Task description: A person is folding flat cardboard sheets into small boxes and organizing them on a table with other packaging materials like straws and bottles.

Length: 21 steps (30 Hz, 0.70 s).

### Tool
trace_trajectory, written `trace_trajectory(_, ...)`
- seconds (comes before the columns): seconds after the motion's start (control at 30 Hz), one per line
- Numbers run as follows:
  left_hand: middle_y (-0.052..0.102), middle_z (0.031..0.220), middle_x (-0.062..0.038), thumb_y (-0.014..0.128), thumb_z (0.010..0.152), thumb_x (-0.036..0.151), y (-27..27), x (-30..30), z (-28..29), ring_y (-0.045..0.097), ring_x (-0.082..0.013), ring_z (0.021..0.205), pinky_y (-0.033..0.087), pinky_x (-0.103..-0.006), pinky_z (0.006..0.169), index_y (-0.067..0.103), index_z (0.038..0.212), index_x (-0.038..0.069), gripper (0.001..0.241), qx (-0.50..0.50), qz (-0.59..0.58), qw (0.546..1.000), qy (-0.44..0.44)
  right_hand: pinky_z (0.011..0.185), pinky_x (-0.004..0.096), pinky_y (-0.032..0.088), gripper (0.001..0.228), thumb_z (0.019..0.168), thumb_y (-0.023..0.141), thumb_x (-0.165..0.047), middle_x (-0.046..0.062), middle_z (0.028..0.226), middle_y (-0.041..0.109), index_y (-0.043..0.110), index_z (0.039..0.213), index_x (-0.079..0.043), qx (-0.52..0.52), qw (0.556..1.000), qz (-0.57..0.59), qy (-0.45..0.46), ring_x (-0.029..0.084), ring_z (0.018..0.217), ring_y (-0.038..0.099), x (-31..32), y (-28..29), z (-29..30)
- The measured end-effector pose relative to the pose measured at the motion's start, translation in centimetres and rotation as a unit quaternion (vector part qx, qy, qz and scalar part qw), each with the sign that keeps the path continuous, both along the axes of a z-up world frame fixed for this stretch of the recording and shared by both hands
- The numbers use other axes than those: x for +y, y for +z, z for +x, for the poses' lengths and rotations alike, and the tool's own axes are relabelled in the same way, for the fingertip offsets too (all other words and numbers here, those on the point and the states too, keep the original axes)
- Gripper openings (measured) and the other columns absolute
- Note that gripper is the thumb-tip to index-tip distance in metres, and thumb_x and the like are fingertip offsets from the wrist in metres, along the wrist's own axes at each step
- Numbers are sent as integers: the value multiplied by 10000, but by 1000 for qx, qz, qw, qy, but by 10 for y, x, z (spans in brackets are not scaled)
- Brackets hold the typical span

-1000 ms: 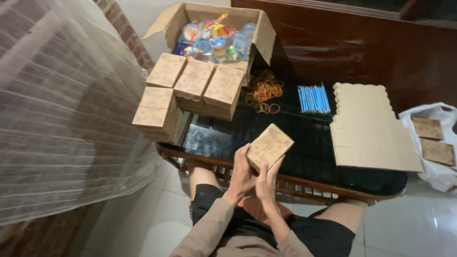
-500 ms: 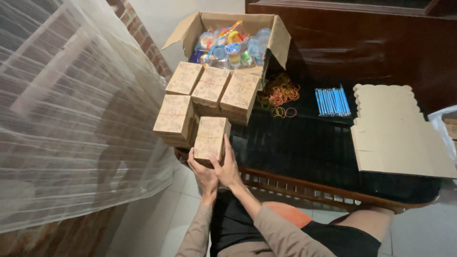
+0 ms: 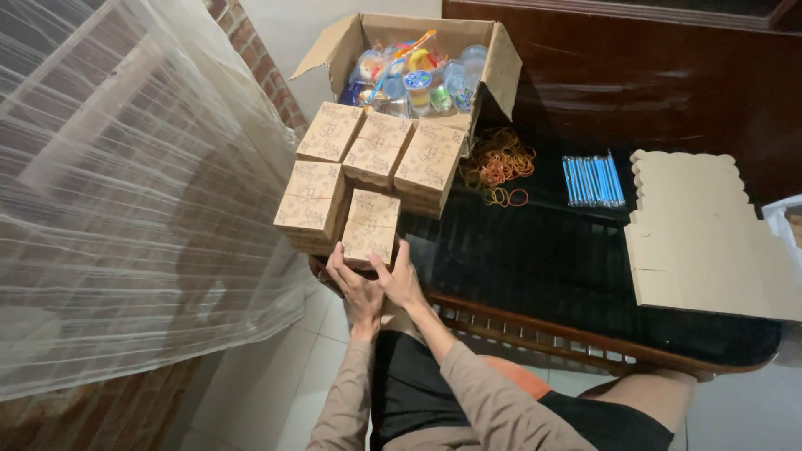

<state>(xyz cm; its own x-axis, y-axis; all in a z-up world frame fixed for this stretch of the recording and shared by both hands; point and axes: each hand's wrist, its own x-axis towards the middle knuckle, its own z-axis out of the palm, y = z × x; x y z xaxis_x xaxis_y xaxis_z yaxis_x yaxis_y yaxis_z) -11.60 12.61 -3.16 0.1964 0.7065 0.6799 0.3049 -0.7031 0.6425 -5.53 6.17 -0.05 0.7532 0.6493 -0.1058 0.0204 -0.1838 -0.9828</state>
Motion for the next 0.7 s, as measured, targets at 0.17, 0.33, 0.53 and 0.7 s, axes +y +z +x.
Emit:
trace_trajectory(0.17, 390, 1299, -299, 738, 877, 86, 13, -8, -10, 586, -554, 1067, 512, -599, 922, 382, 1544, 92, 756, 142, -49, 989, -9, 1209, 587, 317, 922, 936, 611, -612, 292, 1583, 357, 257, 1583, -60, -47, 996, -70, 25, 441, 1472, 356, 11, 7, 0)
trace_trajectory(0.33, 371, 1347, -234, 677, 936, 258, 13, -3, -11, 515, -498, 1204, 488, -558, 934, 499, 1491, 243, 583, 262, -17, 957, 123, 1169, 607, 333, 960, 946, 469, -743, 239, 1540, 450, 349, 1554, -9, -140, 973, -178, 32, 365, 1485, 380, 4, 21, -1)
trace_trajectory(0.53, 281, 1320, -367, 868, 669, -14, -6, 5, -6, 485, -682, 1154, 537, -697, 862, 290, 1580, 171, 1094, 139, -134, 981, -32, 1155, 675, 300, 889, 991, 514, -613, 272, 1545, 427, 235, 1620, -49, -149, 975, -155, 63, 387, 1502, 337, -27, 5, 8)
trace_trajectory(0.7, 237, 1368, -329, 930, 626, 28, -11, -9, -8, 368, -605, 1295, 475, -658, 1000, 139, 1556, 41, 1220, 148, -132, 980, 14, 1169, 534, 356, 680, 1013, 606, -327, 286, 1445, 530, 370, 1566, -9, -214, 976, -23, 44, 402, 1405, 462, -86, -29, 11)
